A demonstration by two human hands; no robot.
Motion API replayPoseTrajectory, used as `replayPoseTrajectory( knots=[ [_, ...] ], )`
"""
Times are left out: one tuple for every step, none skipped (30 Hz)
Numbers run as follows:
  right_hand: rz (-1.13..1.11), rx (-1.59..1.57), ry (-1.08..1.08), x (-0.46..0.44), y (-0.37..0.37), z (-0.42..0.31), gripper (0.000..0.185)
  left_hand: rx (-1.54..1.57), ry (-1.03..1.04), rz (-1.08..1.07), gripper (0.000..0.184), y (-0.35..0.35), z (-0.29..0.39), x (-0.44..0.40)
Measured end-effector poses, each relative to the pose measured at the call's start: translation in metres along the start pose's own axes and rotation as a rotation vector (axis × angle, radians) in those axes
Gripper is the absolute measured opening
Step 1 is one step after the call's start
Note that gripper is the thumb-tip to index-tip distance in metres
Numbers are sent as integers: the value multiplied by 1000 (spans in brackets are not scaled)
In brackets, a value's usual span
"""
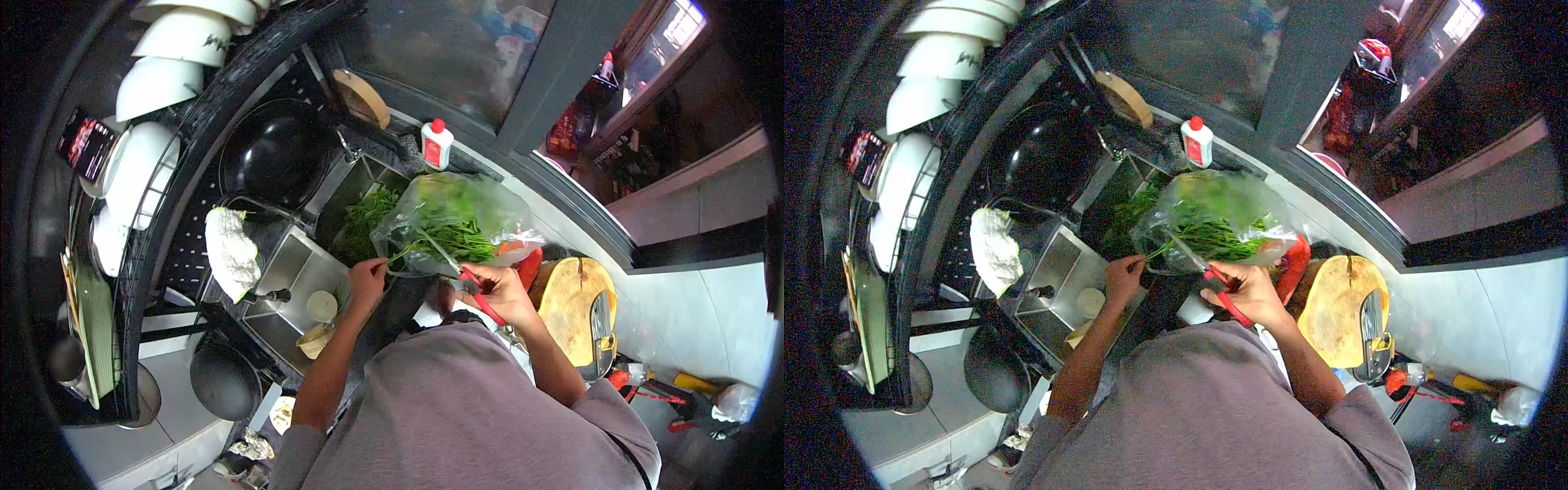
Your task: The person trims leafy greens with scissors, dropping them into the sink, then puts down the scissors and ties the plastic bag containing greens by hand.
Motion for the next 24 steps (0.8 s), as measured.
replayPoseTrajectory(
  knots=[
    [6, -20, 19, -1, 2, 1, 40, 0, -11, 7, 18, -12, 1, 7],
    [12, -40, 36, -3, 5, 3, 40, 218, -116, -32, 18, -20, -8, 18],
    [0, -39, 32, -4, 9, 5, 40, 437, -218, -68, 19, -21, -20, 30],
    [-38, -66, 48, -5, 15, 11, 41, 437, -223, -57, 19, -26, -30, 41],
    [-76, -94, 63, -7, 23, 17, 41, 1062, -418, -61, 20, -13, -50, 59],
    [-87, -94, 58, -8, 29, 22, 41, 1690, -599, -59, 22, 1, -56, 73],
    [-89, -98, 35, -9, 35, 24, 42, 1692, -596, -44, 22, 1, -63, 78],
    [-93, -101, 14, -11, 40, 25, 42, 1741, -600, -116, 22, 9, -62, 82],
    [-124, -90, 29, -14, 48, 27, 42, 1792, -602, -188, 22, 14, -59, 86],
    [-140, -86, 26, -16, 55, 24, 42, 1799, -600, -169, 22, 6, -51, 85],
    [-157, -74, 20, -18, 61, 20, 39, 1804, -583, -162, 21, -1, -42, 82],
    [-173, -62, 15, -20, 67, 16, 37, 1810, -566, -157, 20, -10, -33, 77],
    [-149, -46, 53, -21, 69, 8, 40, 1820, -568, -147, 20, -15, -32, 74],
    [-160, -38, 57, -23, 73, 5, 40, 1814, -560, -106, 20, -21, -34, 72],
    [-142, -33, 50, -27, 74, 1, 41, 1807, -550, -64, 19, -26, -36, 70],
    [-124, -28, 39, -31, 74, -2, 43, 1815, -549, -52, 19, -30, -36, 71],
    [-132, -22, -8, -33, 77, -6, 42, 1816, -531, -45, 19, -33, -35, 71],
    [-140, -17, -7, -35, 79, -8, 42, 1815, -514, -41, 19, -36, -33, 72],
    [-126, 0, -20, -36, 80, -12, 43, 1820, -515, -36, 19, -38, -33, 73],
    [-108, 16, -30, -36, 81, -16, 44, 1830, -471, -40, 19, -41, -29, 73],
    [-109, 18, -26, -37, 84, -19, 44, 1839, -426, -47, 19, -45, -25, 72],
    [-69, 110, -82, -37, 82, -29, 44, 1842, -427, -48, 19, -45, -24, 73],
    [-29, 201, -137, -37, 81, -38, 44, 1856, -427, -45, 19, -45, -23, 75],
    [-30, 203, -136, -38, 83, -42, 44, 1869, -426, -40, 20, -46, -22, 76]
  ],
)
Point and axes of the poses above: each hand's wrist, its own x-axis away from the middle knuckle, its own y-axis out of the palm, z = x × y, the point moved 10 cm from there along -x, towards the middle knuckle, and after that the axes turned 7 degrees about -x, right-handed, at the moved point
